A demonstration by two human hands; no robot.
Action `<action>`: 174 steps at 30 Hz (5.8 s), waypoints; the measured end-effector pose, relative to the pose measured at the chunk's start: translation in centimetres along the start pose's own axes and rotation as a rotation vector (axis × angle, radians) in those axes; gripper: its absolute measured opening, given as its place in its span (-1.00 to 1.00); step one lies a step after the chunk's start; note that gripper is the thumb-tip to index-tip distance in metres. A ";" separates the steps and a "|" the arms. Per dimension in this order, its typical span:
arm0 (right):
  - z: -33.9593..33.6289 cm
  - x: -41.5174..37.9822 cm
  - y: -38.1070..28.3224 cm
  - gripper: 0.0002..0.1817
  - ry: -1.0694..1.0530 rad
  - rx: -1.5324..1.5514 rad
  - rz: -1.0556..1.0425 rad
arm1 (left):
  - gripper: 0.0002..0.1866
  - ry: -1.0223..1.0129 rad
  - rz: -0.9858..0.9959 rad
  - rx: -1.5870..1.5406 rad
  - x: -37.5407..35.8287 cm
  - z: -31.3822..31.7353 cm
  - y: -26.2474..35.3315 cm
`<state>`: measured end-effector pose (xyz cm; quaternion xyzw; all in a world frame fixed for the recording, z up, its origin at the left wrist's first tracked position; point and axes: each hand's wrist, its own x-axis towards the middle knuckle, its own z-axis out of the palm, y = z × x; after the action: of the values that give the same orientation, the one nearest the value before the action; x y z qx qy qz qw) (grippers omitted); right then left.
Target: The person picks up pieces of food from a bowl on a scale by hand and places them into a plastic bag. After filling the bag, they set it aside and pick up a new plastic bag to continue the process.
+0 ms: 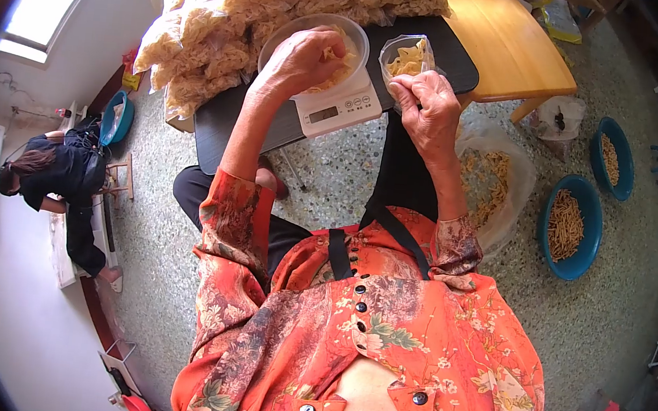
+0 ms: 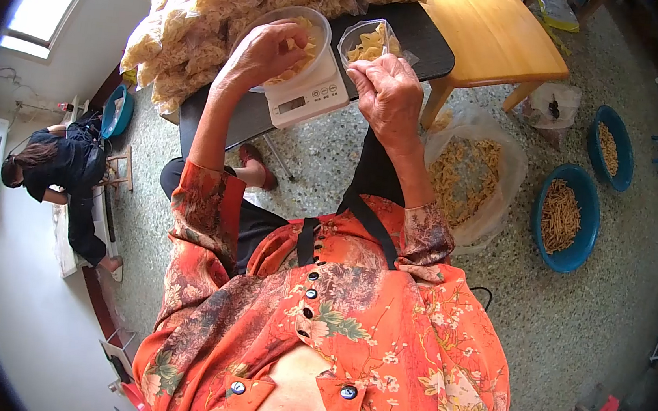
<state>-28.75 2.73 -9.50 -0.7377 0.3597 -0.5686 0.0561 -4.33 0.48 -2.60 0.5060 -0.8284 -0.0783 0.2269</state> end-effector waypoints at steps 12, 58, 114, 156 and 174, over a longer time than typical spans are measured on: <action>0.1 0.1 -0.3 -0.87 0.009 0.003 0.003 | -0.89 0.135 -0.327 -0.496 -1.8 -1.7 -1.3; 0.0 0.0 0.0 -0.88 0.051 0.002 -0.017 | -0.89 0.358 -0.109 -0.389 3.5 4.0 6.5; -9.9 8.5 5.0 -0.90 -0.312 0.198 -0.098 | -0.90 0.090 0.506 -0.224 5.3 -2.4 9.4; -3.4 8.0 4.2 -0.87 -0.069 0.040 -0.180 | -0.94 0.225 0.275 -0.273 5.9 -4.3 5.9; -2.5 8.2 3.3 -0.91 0.180 -0.050 -0.098 | -0.88 0.147 -0.036 -0.168 -1.9 -4.6 -1.1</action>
<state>-31.74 -3.77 -3.70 -0.7015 0.3410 -0.6253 -0.0227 -0.63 2.09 0.52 0.5044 -0.7909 -0.1141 0.3273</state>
